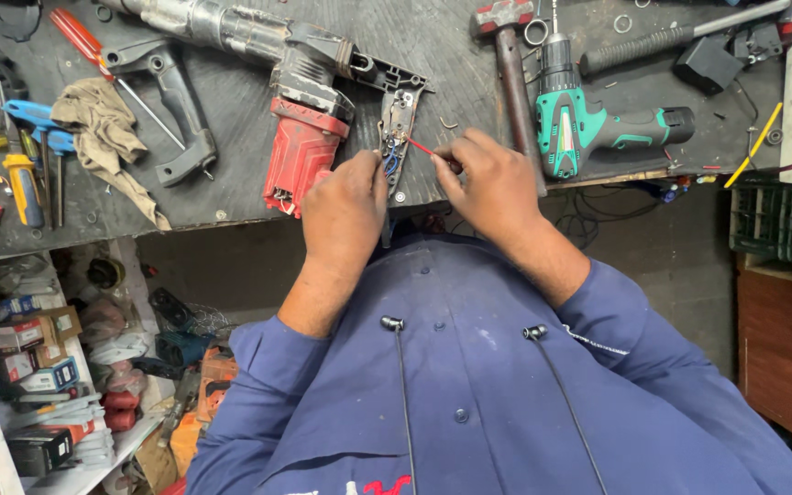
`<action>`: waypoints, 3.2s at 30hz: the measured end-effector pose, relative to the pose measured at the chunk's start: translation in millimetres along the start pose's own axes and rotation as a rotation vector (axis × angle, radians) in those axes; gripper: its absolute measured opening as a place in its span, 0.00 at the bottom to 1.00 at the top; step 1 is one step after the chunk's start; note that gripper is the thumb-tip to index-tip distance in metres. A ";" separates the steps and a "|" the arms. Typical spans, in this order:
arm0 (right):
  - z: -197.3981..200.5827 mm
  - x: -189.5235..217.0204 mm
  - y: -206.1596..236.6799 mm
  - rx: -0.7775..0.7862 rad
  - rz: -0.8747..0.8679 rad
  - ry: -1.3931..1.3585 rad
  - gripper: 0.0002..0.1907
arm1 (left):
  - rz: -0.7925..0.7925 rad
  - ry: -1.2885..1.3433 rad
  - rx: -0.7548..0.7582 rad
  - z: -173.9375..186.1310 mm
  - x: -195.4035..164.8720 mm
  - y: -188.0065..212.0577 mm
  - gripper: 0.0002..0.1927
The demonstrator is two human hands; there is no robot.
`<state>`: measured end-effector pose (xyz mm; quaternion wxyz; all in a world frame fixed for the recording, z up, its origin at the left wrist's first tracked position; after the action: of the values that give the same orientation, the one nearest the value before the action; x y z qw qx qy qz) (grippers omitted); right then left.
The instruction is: The person works on a disassembled red power tool on a cluttered workbench. They use a screwdriver to adjust internal components, connect red and blue wires to a test device, and use pliers to manipulate the wiring. The tool remains open on the bench throughout the clip.
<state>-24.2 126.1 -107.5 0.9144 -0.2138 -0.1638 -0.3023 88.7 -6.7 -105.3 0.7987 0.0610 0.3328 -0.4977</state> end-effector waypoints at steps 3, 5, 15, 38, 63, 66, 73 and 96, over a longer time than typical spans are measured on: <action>-0.8 -2.0 -0.8 0.006 -0.016 -0.009 0.05 | 0.060 -0.010 0.057 -4.3 1.7 -1.8 0.08; -1.0 -3.1 -1.8 0.008 -0.017 -0.015 0.05 | 0.060 -0.013 0.061 -4.1 1.1 -4.0 0.08; -0.6 -6.7 2.4 0.018 -0.032 -0.060 0.05 | -0.066 0.111 -0.095 10.2 -13.2 4.4 0.04; -2.8 -7.3 11.0 0.018 -0.029 -0.019 0.05 | -0.057 0.072 -0.092 2.3 -3.6 8.0 0.05; 60.1 -62.8 61.2 -0.086 -0.298 -0.046 0.04 | -0.028 -0.013 -0.046 -3.0 -2.2 12.1 0.10; 49.2 -57.5 71.6 -0.088 -0.290 -0.091 0.04 | -0.041 -0.016 -0.024 -6.2 -5.7 11.3 0.08; 36.6 -47.8 67.6 -0.150 -0.186 -0.113 0.04 | -0.053 0.003 -0.013 -9.0 -10.6 11.1 0.07; 22.9 -51.2 63.9 -0.018 -0.182 -0.022 0.05 | -0.024 -0.013 0.006 -12.0 -4.6 12.4 0.09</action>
<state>-27.3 208.5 -128.5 0.8792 -0.2097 -0.1898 -0.3834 92.1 8.1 -114.7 0.7945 0.0561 0.3270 -0.5086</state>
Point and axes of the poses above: each hand's wrist, its own y-axis away from the middle knuckle, its own z-axis out of the back of the hand, x = y × z, the point moved 8 cm from there along -y, towards the middle knuckle, and after that the axes turned 11 degrees about y, right-handed, at the moved point
